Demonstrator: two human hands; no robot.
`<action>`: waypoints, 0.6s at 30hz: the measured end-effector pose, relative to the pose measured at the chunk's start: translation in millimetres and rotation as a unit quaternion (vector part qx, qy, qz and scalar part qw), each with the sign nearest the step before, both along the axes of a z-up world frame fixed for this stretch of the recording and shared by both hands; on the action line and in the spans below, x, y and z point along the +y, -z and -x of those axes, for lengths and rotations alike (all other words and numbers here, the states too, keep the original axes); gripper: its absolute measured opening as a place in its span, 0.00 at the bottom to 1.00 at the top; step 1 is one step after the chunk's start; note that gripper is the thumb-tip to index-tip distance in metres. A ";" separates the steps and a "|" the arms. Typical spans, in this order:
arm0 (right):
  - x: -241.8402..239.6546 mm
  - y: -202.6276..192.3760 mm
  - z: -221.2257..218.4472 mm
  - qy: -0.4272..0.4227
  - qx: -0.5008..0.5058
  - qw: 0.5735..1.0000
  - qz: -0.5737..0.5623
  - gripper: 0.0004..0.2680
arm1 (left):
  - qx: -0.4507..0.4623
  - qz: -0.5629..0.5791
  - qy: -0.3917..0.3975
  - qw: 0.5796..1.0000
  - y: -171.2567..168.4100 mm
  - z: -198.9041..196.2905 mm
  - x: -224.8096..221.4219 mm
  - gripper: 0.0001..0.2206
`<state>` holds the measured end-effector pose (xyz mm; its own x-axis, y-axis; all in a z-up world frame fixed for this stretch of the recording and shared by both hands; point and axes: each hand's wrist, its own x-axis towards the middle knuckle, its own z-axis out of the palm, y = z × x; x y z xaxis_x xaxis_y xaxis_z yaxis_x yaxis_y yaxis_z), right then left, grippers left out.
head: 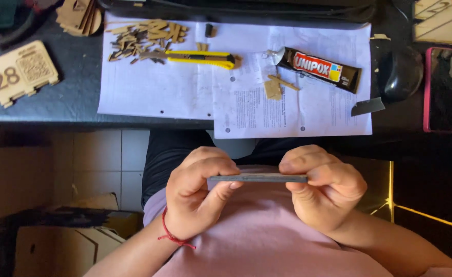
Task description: Assembling small laser-cut wooden components by applying glue and joining pieces together to form a structure.
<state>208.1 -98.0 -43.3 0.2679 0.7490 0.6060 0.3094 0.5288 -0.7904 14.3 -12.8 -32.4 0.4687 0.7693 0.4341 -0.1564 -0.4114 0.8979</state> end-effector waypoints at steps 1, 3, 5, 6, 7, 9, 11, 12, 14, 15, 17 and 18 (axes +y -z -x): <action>0.0 1.5 -0.3 -0.002 0.006 1.000 0.001 0.07 | 0.003 0.000 -0.003 1.000 -0.3 -0.3 0.8 0.06; 0.9 1.7 -2.1 -0.006 0.012 1.000 -0.001 0.07 | -0.013 0.023 0.004 1.000 1.8 -3.4 0.8 0.05; 6.4 -4.1 -0.3 -0.010 0.018 1.000 -0.001 0.07 | -0.027 0.049 0.012 0.998 2.8 -6.0 -0.3 0.05; 11.8 -9.8 1.5 -0.016 0.007 1.000 0.003 0.08 | -0.054 0.108 0.019 0.993 2.9 -7.6 -1.1 0.06; 17.3 -15.6 3.3 -0.021 -0.005 1.000 0.007 0.09 | -0.080 0.167 0.026 0.982 3.1 -9.2 -1.9 0.08; 20.6 -18.9 5.4 -0.048 -0.017 0.997 0.056 0.06 | -0.195 0.250 0.048 0.947 8.4 -18.9 0.8 0.08; 27.6 -20.5 -0.9 -0.075 -0.029 0.991 0.104 0.06 | -0.305 0.329 0.067 0.891 17.6 -22.4 5.8 0.09; 33.0 -20.3 -7.9 -0.047 -0.089 0.991 0.087 0.05 | -0.336 0.387 0.064 0.857 24.3 -20.7 9.3 0.10; 50.3 -21.3 -31.5 -0.019 -0.146 0.986 0.072 0.06 | -0.363 0.443 0.059 0.818 35.6 -18.4 16.0 0.13; 62.1 -22.6 -48.1 0.016 -0.245 0.964 0.105 0.04 | -0.362 0.450 0.047 0.815 40.1 -17.7 18.8 0.12; 76.5 -15.6 -72.4 0.049 -0.337 0.930 0.138 0.02 | -0.359 0.457 0.033 0.813 46.1 -17.0 21.2 0.11; 80.3 -7.8 -81.3 0.069 -0.389 0.895 0.208 0.03 | -0.348 0.477 0.009 0.807 48.1 -18.6 22.4 0.10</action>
<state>289.4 -17.7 -35.5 -0.0051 0.9456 0.3253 0.8912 0.1519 -0.4275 32.9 9.7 -80.5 0.3813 0.9049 -0.1890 -0.7572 0.4230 0.4978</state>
